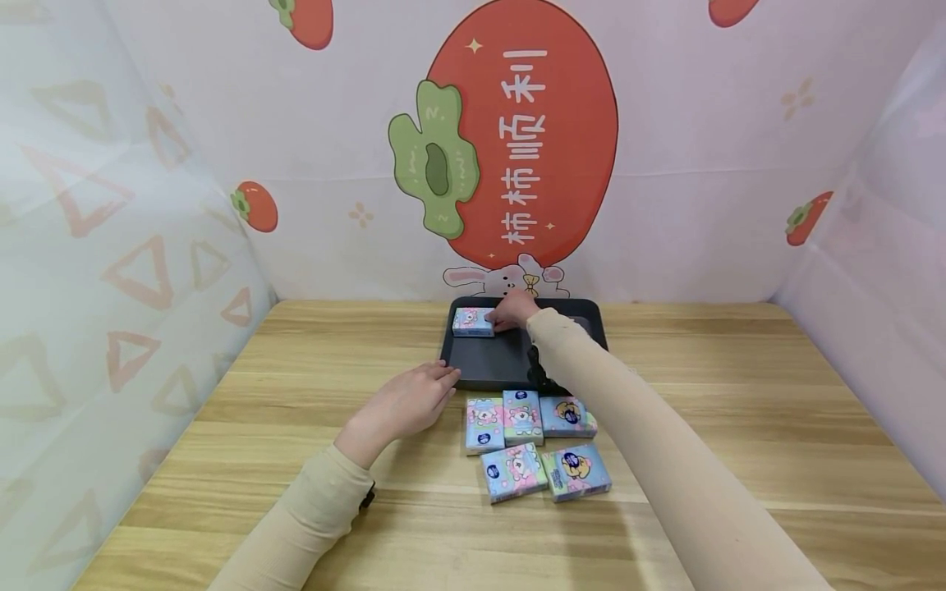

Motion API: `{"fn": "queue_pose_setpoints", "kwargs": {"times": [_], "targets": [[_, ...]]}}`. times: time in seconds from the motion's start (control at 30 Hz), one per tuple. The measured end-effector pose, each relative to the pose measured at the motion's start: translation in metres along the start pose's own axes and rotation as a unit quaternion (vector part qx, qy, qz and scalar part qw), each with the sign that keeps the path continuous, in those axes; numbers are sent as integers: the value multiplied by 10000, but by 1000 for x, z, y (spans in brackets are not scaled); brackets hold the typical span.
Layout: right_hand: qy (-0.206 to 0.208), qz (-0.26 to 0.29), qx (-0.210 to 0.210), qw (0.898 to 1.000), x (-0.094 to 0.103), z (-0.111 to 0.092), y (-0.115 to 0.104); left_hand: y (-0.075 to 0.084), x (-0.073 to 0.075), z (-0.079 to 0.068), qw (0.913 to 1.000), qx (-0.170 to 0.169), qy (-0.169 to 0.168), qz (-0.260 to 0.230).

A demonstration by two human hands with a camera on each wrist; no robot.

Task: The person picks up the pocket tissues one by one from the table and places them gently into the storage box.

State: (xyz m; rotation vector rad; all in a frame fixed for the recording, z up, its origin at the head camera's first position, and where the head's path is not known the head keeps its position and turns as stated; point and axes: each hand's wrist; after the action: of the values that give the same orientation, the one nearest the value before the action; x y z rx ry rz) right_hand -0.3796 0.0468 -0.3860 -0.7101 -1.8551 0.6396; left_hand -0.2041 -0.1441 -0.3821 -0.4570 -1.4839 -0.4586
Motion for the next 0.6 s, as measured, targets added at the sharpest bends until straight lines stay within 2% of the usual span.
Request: {"fn": "queue_pose_setpoints", "kwargs": {"times": [0.2, 0.33, 0.47, 0.6], "targets": [[53, -183, -42, 9998, 1, -1, -1, 1, 1, 0, 10000, 25, -12, 10], [49, -13, -73, 10000, 2, -4, -2, 1, 0, 1, 10000, 70, -45, 41], [-15, 136, 69, 9999, 5, -13, -3, 2, 0, 1, 9999, 128, -93, 55], [-32, -165, 291, 9994, 8, -23, -6, 2, 1, 1, 9998, 161, -96, 13]]}}
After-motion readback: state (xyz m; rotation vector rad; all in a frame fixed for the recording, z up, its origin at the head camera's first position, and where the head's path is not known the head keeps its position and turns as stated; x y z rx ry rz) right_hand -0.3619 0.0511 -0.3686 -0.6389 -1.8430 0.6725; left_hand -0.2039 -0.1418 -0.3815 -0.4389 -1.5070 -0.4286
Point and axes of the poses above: each hand's wrist, its own z-axis towards the middle knuckle, its own x-axis out of the back of the hand, y = z × x, and after that the axes turned 3 degrees about x, right-handed
